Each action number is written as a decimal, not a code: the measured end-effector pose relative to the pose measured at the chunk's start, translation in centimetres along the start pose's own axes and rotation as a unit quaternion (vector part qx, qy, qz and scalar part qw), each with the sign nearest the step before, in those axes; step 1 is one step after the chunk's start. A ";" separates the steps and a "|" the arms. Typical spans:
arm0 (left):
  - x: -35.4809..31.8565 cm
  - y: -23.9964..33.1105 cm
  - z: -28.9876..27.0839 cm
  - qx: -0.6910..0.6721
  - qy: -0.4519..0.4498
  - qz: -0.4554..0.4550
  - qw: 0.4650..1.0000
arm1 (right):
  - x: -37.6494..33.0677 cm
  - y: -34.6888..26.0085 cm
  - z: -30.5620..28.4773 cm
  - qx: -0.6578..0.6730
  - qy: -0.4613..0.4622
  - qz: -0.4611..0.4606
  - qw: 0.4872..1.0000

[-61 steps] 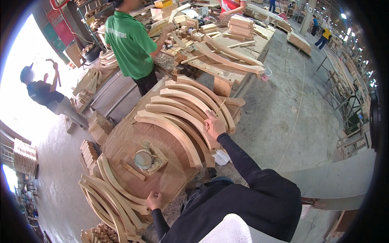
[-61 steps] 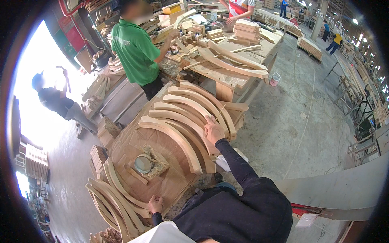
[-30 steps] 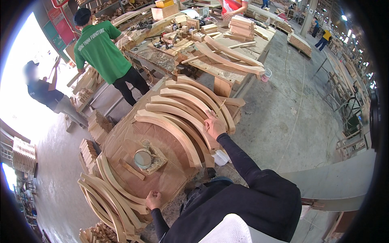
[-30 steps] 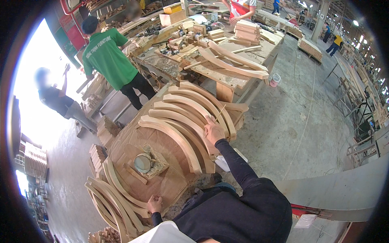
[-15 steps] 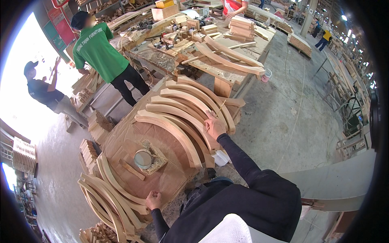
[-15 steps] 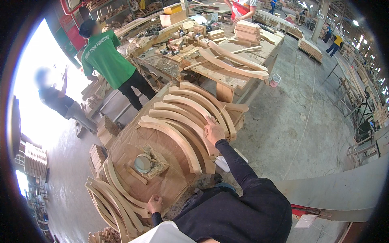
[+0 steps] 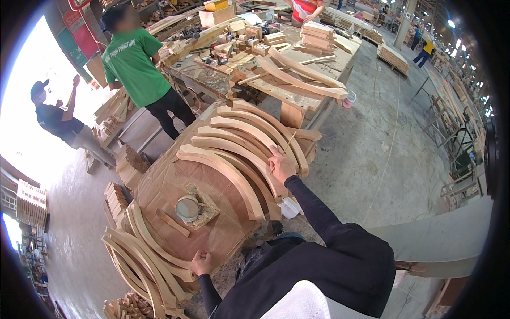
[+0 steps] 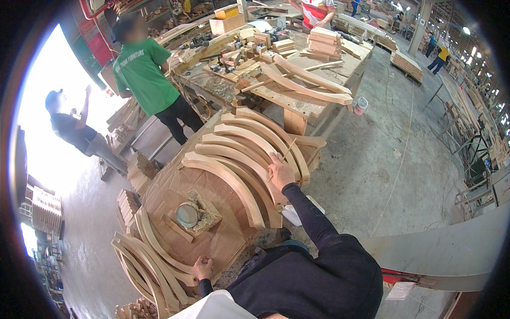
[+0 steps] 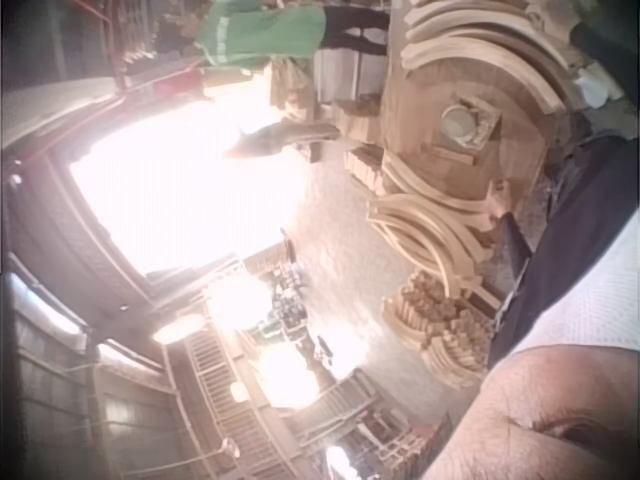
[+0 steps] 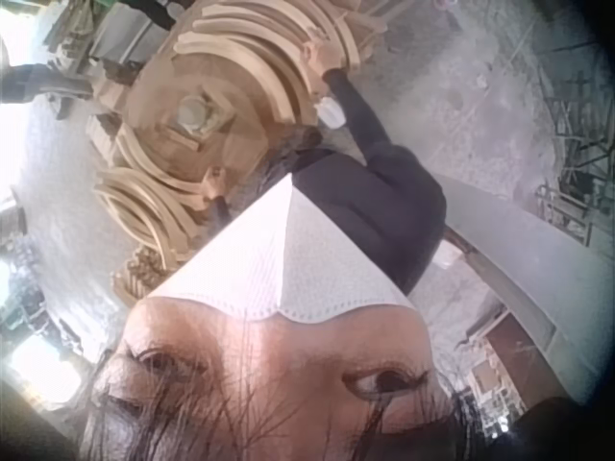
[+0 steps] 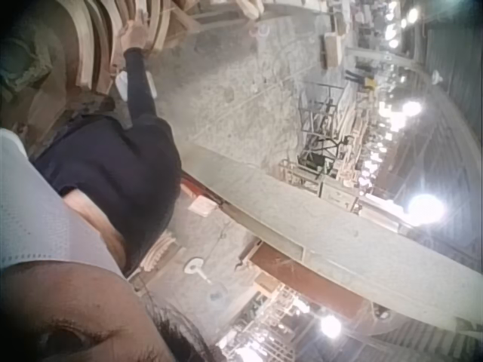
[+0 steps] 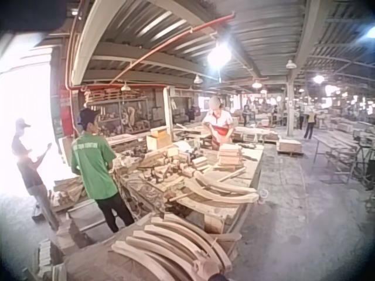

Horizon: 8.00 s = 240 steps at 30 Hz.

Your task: The person applies glue to the hole of a small wooden part using a stick, then places the part on a stack of similar curved wooden pieces. This process is repeated multiple times in a workshop setting.

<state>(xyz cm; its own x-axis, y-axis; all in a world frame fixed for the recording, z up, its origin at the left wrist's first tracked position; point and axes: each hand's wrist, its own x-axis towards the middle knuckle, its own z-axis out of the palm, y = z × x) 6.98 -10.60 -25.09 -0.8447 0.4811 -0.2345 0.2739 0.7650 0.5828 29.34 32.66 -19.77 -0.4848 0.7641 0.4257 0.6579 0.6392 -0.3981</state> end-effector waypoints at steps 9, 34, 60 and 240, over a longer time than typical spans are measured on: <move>-0.1 0.2 0.0 -0.015 -0.001 -0.003 1.000 | 0.0 -0.2 -0.3 -0.006 0.008 -0.005 1.000; -0.4 1.2 -0.6 0.036 0.007 0.011 0.999 | 0.0 0.1 0.3 -0.009 0.010 -0.008 1.000; -0.1 0.2 -0.2 0.016 0.005 0.008 1.000 | 0.0 0.0 0.0 -0.006 0.007 -0.008 1.000; 0.3 -0.3 -0.1 0.070 0.035 0.081 0.994 | 0.1 0.1 0.1 0.022 -0.009 0.007 1.000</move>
<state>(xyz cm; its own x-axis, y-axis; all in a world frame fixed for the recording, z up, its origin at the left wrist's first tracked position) 6.61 -10.76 -25.28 -0.8132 0.5752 -0.0884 0.4656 0.7342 0.4942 29.27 32.82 -19.84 -0.4869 0.7736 0.4055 0.6389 0.6320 -0.4385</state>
